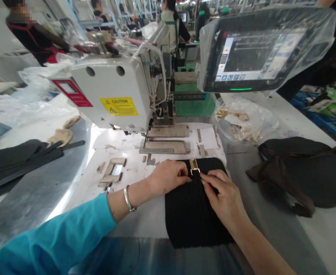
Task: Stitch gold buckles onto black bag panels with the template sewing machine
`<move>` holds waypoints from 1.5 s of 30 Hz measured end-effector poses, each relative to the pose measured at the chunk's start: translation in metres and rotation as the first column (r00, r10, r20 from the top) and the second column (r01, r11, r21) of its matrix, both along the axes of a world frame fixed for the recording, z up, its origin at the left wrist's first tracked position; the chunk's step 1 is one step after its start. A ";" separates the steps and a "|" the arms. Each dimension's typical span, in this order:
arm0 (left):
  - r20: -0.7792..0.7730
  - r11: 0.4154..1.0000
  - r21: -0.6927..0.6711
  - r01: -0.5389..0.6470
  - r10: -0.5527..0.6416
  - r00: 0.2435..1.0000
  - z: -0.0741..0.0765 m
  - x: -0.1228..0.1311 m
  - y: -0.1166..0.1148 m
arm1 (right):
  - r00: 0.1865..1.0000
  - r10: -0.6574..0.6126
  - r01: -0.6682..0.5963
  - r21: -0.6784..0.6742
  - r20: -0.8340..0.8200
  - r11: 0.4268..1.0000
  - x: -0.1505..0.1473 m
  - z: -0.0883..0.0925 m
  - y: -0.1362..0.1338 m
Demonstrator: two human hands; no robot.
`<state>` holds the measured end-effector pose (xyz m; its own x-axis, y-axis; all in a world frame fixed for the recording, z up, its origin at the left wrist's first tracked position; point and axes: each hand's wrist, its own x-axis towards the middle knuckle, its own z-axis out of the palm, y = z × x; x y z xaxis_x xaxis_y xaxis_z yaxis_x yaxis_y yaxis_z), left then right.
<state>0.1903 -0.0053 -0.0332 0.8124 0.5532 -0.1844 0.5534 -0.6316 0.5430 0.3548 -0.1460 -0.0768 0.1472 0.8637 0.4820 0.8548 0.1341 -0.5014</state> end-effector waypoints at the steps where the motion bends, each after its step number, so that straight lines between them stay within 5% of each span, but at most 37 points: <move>1: -0.021 1.000 -0.009 -0.007 0.007 1.000 0.002 0.002 0.001 | 1.000 0.001 -0.001 0.003 0.014 1.000 0.000 0.000 0.000; 8: -0.125 0.997 -0.071 0.034 -0.043 0.991 0.014 0.013 0.010 | 0.997 0.027 -0.028 0.007 0.065 1.000 0.000 0.003 0.001; 18: -0.152 0.999 0.020 0.033 -0.030 0.988 0.015 0.011 -0.001 | 0.995 0.027 -0.026 -0.020 0.094 0.999 -0.008 0.001 0.002; 30: -0.195 0.969 -0.243 0.042 -0.091 0.977 0.020 0.018 0.012 | 0.996 0.033 -0.032 -0.003 0.083 0.999 -0.004 -0.002 -0.001; 45: -0.210 0.973 -0.230 -0.027 -0.023 0.977 0.019 0.016 0.006 | 0.986 0.017 -0.017 -0.002 0.166 1.000 -0.013 -0.002 0.000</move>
<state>0.2064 0.0006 -0.0143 0.7405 0.4774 -0.4730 0.6716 -0.5017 0.5452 0.3416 -0.1464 -0.0784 0.0509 0.8655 0.4982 0.9236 0.1490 -0.3532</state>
